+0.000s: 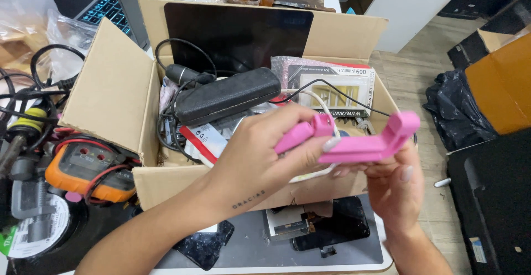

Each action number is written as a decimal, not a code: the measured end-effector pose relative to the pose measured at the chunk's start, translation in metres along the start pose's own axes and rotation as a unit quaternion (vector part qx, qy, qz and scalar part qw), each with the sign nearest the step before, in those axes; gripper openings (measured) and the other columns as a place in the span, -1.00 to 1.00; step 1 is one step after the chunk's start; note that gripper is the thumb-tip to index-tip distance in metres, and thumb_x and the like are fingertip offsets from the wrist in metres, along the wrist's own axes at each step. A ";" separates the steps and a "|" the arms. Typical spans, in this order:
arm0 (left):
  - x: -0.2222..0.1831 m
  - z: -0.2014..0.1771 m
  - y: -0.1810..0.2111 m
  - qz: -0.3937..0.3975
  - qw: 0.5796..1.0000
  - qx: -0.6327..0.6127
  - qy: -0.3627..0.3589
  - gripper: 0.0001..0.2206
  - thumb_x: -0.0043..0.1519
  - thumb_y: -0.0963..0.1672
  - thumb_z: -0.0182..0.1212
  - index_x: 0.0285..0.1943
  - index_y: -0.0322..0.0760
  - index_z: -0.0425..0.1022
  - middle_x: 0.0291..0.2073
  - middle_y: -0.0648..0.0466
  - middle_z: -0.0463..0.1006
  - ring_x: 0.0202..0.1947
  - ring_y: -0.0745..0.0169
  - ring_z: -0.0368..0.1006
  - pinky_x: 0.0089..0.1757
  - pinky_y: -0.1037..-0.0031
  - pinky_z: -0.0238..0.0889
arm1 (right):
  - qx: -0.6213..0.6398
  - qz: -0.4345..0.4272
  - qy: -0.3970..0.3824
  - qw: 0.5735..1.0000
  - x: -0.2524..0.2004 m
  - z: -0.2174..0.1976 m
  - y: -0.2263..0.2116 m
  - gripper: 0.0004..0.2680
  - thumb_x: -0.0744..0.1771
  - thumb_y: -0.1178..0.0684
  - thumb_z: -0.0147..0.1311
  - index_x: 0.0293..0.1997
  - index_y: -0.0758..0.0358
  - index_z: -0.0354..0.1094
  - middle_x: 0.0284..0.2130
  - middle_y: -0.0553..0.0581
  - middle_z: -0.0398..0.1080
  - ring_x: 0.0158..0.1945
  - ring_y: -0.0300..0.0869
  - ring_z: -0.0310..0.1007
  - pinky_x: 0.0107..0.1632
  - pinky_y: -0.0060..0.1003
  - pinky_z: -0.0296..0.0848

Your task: Sorting through a box of miscellaneous electronic parts, tools, and accessories on a repair bench.

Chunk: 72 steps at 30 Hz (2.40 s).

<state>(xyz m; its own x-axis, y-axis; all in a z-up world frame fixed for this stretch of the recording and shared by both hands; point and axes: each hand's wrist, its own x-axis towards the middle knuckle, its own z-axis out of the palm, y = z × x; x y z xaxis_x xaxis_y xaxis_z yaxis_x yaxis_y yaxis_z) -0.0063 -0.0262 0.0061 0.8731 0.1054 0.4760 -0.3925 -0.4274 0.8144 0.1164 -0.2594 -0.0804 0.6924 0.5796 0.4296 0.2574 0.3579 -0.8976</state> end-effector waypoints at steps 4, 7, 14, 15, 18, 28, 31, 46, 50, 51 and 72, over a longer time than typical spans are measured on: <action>-0.005 -0.022 0.026 0.003 0.994 -0.015 0.106 -0.79 0.38 -0.07 0.15 0.09 -0.23 0.48 -0.41 0.20 0.53 -0.55 0.48 0.29 -0.49 0.63 0.19 | -0.185 -0.078 0.042 0.979 0.041 -0.012 -0.029 -0.78 0.44 0.07 -0.10 0.14 0.42 0.12 -0.16 0.59 0.49 -0.18 0.13 0.62 -0.05 -0.20 0.65; -0.011 -0.031 0.043 0.028 0.978 -0.009 0.207 -0.75 0.37 -0.10 0.15 0.13 -0.36 0.45 -0.33 0.14 0.52 -0.46 0.47 0.33 -0.36 0.65 0.25 | -0.497 -0.099 -0.036 0.861 0.093 -0.024 -0.040 -0.87 0.41 0.25 0.13 0.07 0.42 0.44 -0.06 0.25 0.55 -0.02 -0.10 0.56 0.14 -0.25 0.55; -0.010 -0.035 0.052 0.007 0.957 0.088 0.278 -0.70 0.28 -0.09 0.16 0.06 -0.43 0.52 -0.14 -0.01 0.70 -0.33 0.38 0.58 -0.22 0.65 0.48 | -0.618 0.075 -0.268 0.735 0.173 -0.055 0.013 -0.30 0.21 -0.11 0.40 0.49 0.20 0.09 0.37 0.33 0.21 0.34 0.18 0.31 0.26 0.22 0.35; -0.007 -0.035 0.050 0.010 0.957 0.086 0.277 -0.71 0.28 -0.09 0.16 0.06 -0.43 0.52 -0.14 -0.01 0.70 -0.33 0.38 0.58 -0.22 0.65 0.48 | -0.618 0.061 -0.282 0.731 0.179 -0.060 0.022 -0.26 0.16 -0.13 0.47 0.48 0.18 0.10 0.35 0.30 0.21 0.29 0.16 0.36 0.22 0.22 0.39; -0.006 -0.039 0.043 0.009 0.958 0.082 0.275 -0.71 0.28 -0.10 0.16 0.06 -0.44 0.52 -0.14 -0.01 0.69 -0.34 0.38 0.57 -0.23 0.65 0.47 | -0.595 0.106 -0.286 0.744 0.187 -0.052 0.022 -0.20 0.13 -0.28 0.44 0.49 0.18 0.11 0.23 0.27 0.38 0.25 0.12 0.39 0.23 0.05 0.40; -0.013 -0.046 0.033 -0.004 0.957 0.081 0.277 -0.71 0.30 -0.11 0.15 0.08 -0.44 0.51 -0.14 -0.01 0.67 -0.36 0.39 0.55 -0.24 0.64 0.45 | -0.559 0.178 -0.251 0.770 0.199 -0.046 0.025 -0.49 0.14 -0.04 0.53 0.08 0.11 0.24 -0.11 0.09 0.39 -0.04 -0.12 0.46 -0.07 -0.21 0.46; -0.013 -0.047 0.033 0.000 0.957 0.083 0.277 -0.71 0.30 -0.11 0.15 0.08 -0.44 0.51 -0.14 -0.01 0.67 -0.36 0.39 0.54 -0.25 0.64 0.44 | -0.531 0.156 -0.267 0.789 0.207 -0.047 0.029 -0.28 0.09 -0.06 0.51 0.34 0.19 0.13 0.17 0.22 0.31 0.17 -0.03 0.40 0.02 -0.10 0.52; -0.008 -0.045 0.037 0.013 0.961 0.072 0.268 -0.72 0.33 -0.12 0.15 0.10 -0.45 0.50 -0.15 -0.01 0.64 -0.39 0.40 0.49 -0.27 0.64 0.41 | -0.560 0.038 -0.318 0.764 0.200 -0.035 0.035 -0.27 0.13 -0.17 0.49 0.40 0.27 0.18 0.27 0.31 0.17 0.28 0.09 0.28 0.27 0.10 0.36; -0.008 -0.046 0.041 0.023 0.961 0.073 0.266 -0.73 0.34 -0.12 0.15 0.11 -0.46 0.50 -0.15 -0.01 0.63 -0.40 0.41 0.48 -0.28 0.64 0.40 | -0.607 0.007 -0.334 0.721 0.212 -0.050 0.052 -0.25 0.07 -0.32 0.52 0.29 0.20 0.23 0.13 0.21 0.28 0.11 0.01 0.33 0.08 -0.06 0.39; -0.008 -0.046 0.043 0.025 0.961 0.073 0.265 -0.73 0.34 -0.13 0.14 0.11 -0.46 0.49 -0.15 -0.01 0.63 -0.41 0.41 0.48 -0.28 0.64 0.39 | -0.617 0.007 -0.348 0.706 0.216 -0.054 0.055 -0.28 0.07 -0.31 0.53 0.24 0.17 0.23 0.15 0.23 0.25 0.12 0.01 0.28 0.10 -0.08 0.37; -0.013 -0.040 0.040 0.025 0.969 0.059 0.238 -0.75 0.34 -0.13 0.16 0.10 -0.44 0.49 -0.18 0.00 0.61 -0.42 0.40 0.55 -0.28 0.65 0.40 | -0.545 -0.011 -0.209 0.812 0.212 -0.037 -0.069 -0.70 0.34 0.19 0.25 0.18 0.29 0.28 -0.19 0.07 0.41 -0.23 -0.23 0.29 -0.24 -0.27 0.27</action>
<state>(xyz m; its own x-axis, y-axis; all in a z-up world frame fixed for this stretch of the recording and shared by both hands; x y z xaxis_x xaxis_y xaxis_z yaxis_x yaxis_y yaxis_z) -0.0452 -0.0092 0.0456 0.6107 0.4716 0.6361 -0.3702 -0.5401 0.7558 0.2708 -0.1885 0.0686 0.4491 0.8613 0.2376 0.8678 -0.3573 -0.3453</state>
